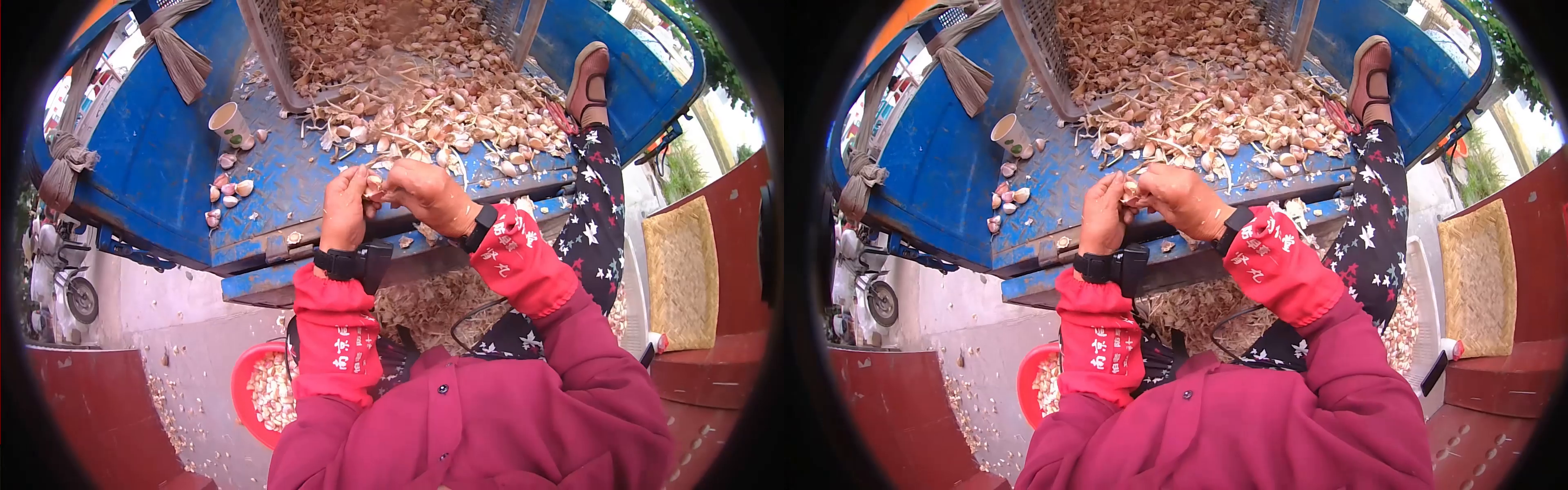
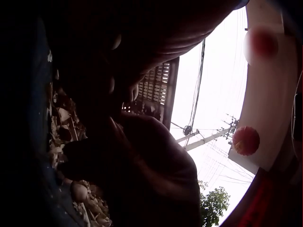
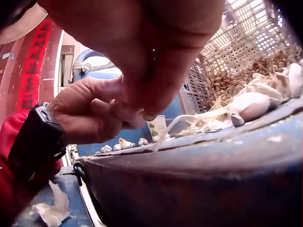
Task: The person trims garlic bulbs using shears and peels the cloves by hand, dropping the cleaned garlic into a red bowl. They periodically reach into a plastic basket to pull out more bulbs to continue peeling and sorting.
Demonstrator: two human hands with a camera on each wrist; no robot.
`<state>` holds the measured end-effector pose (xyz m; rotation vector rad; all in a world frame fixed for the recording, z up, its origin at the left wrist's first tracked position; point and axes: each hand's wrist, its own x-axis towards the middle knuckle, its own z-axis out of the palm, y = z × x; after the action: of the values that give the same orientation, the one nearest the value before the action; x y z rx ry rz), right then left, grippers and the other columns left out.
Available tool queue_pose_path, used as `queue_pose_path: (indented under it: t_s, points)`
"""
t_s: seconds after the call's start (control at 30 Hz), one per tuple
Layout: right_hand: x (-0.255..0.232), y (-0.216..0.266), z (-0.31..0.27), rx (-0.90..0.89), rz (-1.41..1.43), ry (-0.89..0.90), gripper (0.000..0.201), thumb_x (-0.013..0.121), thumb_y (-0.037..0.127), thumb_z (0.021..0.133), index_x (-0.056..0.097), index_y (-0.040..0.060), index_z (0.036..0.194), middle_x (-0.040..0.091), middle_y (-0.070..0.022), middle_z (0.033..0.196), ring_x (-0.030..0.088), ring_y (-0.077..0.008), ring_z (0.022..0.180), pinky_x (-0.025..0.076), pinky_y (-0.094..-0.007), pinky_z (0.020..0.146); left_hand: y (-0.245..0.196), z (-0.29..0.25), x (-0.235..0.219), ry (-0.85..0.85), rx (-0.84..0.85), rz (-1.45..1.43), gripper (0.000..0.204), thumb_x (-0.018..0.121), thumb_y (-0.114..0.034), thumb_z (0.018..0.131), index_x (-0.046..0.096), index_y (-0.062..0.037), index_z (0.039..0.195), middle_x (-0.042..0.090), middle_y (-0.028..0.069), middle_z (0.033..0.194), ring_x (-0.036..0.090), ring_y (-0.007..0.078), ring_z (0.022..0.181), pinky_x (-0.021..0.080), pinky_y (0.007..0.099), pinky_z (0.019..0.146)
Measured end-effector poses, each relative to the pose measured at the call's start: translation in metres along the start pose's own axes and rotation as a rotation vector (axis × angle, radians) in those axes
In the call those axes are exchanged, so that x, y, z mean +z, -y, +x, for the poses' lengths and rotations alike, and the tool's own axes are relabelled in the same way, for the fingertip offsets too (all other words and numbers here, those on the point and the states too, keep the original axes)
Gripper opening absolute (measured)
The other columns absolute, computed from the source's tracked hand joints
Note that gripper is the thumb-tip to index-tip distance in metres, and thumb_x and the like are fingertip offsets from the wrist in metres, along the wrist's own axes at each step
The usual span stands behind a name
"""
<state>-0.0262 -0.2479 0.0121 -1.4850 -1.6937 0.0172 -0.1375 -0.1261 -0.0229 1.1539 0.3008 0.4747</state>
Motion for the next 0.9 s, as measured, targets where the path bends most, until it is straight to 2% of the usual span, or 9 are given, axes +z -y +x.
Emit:
queue_pose_path:
  t_s: [0.07,0.2,0.27,0.47,0.6,0.73,0.77,0.83,0.9]
  points:
    - [0.004,0.009,-0.005,0.211,0.335,-0.037,0.014,0.06,0.001,0.071,0.051,0.0025,0.081,0.05,-0.0115,0.073,0.054,-0.0265,0.071,0.043,-0.0322,0.061,0.004,-0.003,0.005,0.003,-0.031,-0.124,0.021,0.045,-0.02,0.09,0.055,-0.0033,0.085,0.055,0.0019,0.065,0.047,0.0064,0.049,0.036,0.0176,0.042]
    - [0.008,0.015,-0.012,0.098,0.068,-0.181,0.01,0.059,0.005,0.073,0.054,0.0018,0.08,0.05,-0.0117,0.072,0.052,-0.0262,0.07,0.042,-0.0328,0.062,0.013,-0.005,0.018,-0.072,-0.098,-0.234,0.026,0.041,-0.027,0.092,0.054,-0.005,0.09,0.056,0.001,0.069,0.049,0.007,0.054,0.038,0.0195,0.045]
    - [0.011,0.005,-0.012,0.158,0.095,-0.162,0.009,0.058,0.006,0.073,0.054,0.002,0.08,0.05,-0.0117,0.073,0.051,-0.0269,0.07,0.041,-0.0335,0.062,0.012,-0.004,0.019,-0.081,-0.081,-0.476,0.026,0.042,-0.027,0.092,0.055,-0.0046,0.094,0.055,-0.0004,0.069,0.048,0.0063,0.056,0.038,0.0202,0.046]
    - [0.001,-0.006,-0.006,0.347,0.312,-0.171,0.009,0.057,0.005,0.073,0.056,0.0002,0.081,0.052,-0.0117,0.075,0.053,-0.0264,0.073,0.042,-0.0326,0.063,-0.001,0.003,0.016,-0.033,-0.151,-0.521,0.031,0.044,-0.028,0.091,0.053,-0.0008,0.103,0.055,0.0,0.074,0.052,0.0075,0.062,0.049,0.0238,0.058]
    - [-0.015,-0.001,-0.006,0.126,-0.337,-0.353,0.011,0.057,0.007,0.074,0.058,0.0016,0.083,0.054,-0.0105,0.079,0.053,-0.0266,0.077,0.042,-0.0345,0.07,-0.006,0.0,0.026,-0.121,-0.098,-0.547,0.028,0.045,-0.021,0.09,0.049,0.0007,0.107,0.056,0.0091,0.091,0.056,0.014,0.075,0.05,0.0241,0.065]
    - [-0.003,0.015,-0.002,0.183,-0.065,-0.243,0.014,0.06,0.013,0.074,0.059,0.0039,0.084,0.055,-0.0094,0.081,0.054,-0.0255,0.08,0.042,-0.0342,0.071,0.008,0.003,-0.005,0.045,0.02,-0.595,0.024,0.05,-0.006,0.085,0.048,0.0014,0.108,0.055,0.0157,0.1,0.057,0.0199,0.084,0.051,0.0252,0.073]
    - [0.0,0.014,-0.002,0.225,-0.044,-0.265,0.013,0.06,0.014,0.075,0.059,0.0034,0.083,0.056,-0.0099,0.079,0.055,-0.0252,0.077,0.043,-0.0338,0.068,-0.016,-0.008,0.005,-0.154,-0.019,-0.581,0.026,0.053,0.002,0.08,0.049,0.0013,0.105,0.055,0.0158,0.103,0.056,0.0201,0.086,0.051,0.0244,0.074]
    - [-0.01,-0.003,-0.004,0.294,-0.03,-0.208,0.013,0.06,0.014,0.075,0.06,0.0028,0.083,0.056,-0.0105,0.077,0.055,-0.0252,0.075,0.043,-0.0336,0.067,-0.05,-0.036,-0.017,-0.147,0.122,-0.488,0.023,0.055,0.001,0.08,0.051,0.0004,0.103,0.055,0.0147,0.105,0.056,0.0184,0.086,0.051,0.0216,0.073]
    - [-0.029,-0.021,-0.006,0.455,0.001,-0.1,0.013,0.059,0.013,0.076,0.06,0.001,0.082,0.057,-0.0119,0.075,0.056,-0.0247,0.073,0.043,-0.0329,0.064,-0.084,-0.081,-0.037,-0.403,0.291,-0.138,0.018,0.054,0.0,0.081,0.055,-0.0022,0.099,0.057,0.008,0.096,0.057,0.0122,0.079,0.047,0.0209,0.066]
